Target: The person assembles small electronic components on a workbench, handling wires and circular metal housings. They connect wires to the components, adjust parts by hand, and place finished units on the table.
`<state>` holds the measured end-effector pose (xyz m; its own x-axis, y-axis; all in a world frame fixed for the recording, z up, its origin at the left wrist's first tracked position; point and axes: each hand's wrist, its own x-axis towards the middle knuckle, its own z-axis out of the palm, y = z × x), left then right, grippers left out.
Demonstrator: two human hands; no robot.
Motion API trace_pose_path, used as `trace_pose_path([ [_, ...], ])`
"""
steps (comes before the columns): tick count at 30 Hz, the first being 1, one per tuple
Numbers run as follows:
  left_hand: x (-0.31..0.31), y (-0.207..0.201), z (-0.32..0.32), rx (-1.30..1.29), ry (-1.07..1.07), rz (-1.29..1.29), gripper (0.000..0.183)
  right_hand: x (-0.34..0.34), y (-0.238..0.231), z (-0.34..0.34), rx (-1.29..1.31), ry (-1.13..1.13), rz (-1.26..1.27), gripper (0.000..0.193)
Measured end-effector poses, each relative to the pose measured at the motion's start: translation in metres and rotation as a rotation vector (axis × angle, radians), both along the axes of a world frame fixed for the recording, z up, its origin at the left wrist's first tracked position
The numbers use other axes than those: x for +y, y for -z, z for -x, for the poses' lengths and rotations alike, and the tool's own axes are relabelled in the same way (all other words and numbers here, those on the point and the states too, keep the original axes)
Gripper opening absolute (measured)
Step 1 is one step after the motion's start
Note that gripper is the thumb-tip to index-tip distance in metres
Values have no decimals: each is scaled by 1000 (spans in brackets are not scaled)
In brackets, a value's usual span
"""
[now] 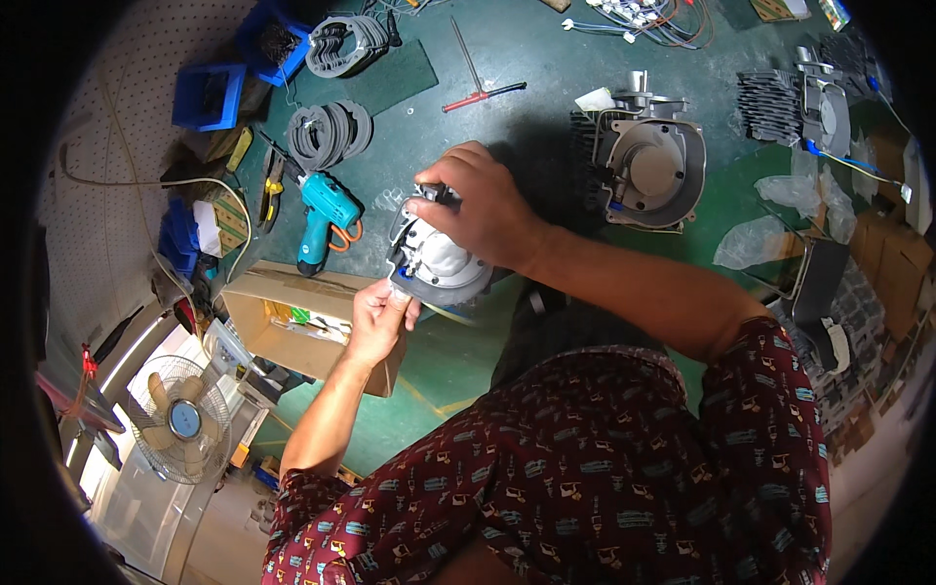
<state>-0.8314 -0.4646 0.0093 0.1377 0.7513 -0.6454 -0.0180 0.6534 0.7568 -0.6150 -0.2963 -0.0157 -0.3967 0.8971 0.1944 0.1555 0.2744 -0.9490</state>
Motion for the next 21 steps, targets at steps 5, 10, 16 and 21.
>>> trace_pose_path([
  [5, 22, -12, 4, 725, 474, -661, 8, -1, -3, 2, -18, -19, -17, 27],
  [10, 18, -17, 8, 788, 411, -544, 12, -2, -5, 9, -59, -8, -12, 27],
  [16, 13, -20, 8, 131, -35, 110, 17, 0, -2, 9, -55, 12, -36, 28],
  [21, 15, -10, 26, -204, -80, 214, 24, -2, -6, 9, -58, -1, -33, 28],
])
